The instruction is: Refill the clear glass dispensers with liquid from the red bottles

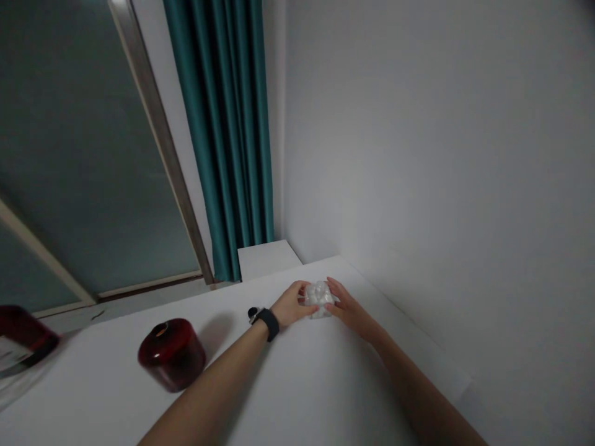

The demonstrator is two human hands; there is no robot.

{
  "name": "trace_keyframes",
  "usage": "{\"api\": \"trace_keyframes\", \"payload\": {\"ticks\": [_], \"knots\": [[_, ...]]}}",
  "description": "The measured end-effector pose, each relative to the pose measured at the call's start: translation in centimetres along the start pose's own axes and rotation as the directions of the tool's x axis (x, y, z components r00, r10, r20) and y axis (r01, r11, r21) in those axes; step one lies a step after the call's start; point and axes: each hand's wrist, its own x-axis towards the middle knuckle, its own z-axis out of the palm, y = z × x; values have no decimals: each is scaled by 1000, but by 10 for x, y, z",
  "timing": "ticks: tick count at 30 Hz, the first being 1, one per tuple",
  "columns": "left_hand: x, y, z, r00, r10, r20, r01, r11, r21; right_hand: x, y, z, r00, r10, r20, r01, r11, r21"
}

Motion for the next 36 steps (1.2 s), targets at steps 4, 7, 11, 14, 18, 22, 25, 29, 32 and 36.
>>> {"api": "trace_keyframes", "payload": {"ticks": [4, 7, 11, 14, 18, 22, 25, 29, 32, 36], "knots": [[40, -9, 1, 1000, -7, 26, 6, 1000, 14, 26, 4, -24, 999, -6, 49, 4, 999, 40], [65, -14, 1, 999, -8, 38, 6, 1000, 28, 45, 10, -38, 999, -28, 32, 26, 998, 54], [89, -19, 3, 999, -1, 38, -2, 998, 64, 62, 27, -44, 996, -49, -69, 53, 996, 65], [106, -23, 6, 999, -1, 41, -4, 995, 104, 66, 40, -42, 980, -48, -194, 62, 995, 71], [132, -29, 13, 999, -18, 40, 11, 984, 176, 68, 55, -42, 896, -17, -443, 43, 998, 48], [154, -33, 22, 999, -38, 5, 35, 960, 277, 70, 66, -51, 759, 20, -651, -2, 1000, 29], [165, -36, 29, 996, -68, -52, 83, 923, 376, 70, 73, -56, 675, 44, -736, -13, 999, 47], [178, -41, 38, 987, -98, -124, 146, 867, 477, 73, 77, -56, 637, 63, -768, -7, 997, 76], [189, -46, 42, 986, -94, -139, 152, 852, 502, 75, 77, -55, 623, 76, -778, -5, 996, 94], [203, -55, 46, 985, -81, -150, 144, 867, 477, 76, 77, -54, 619, 82, -781, 2, 994, 106]]}}
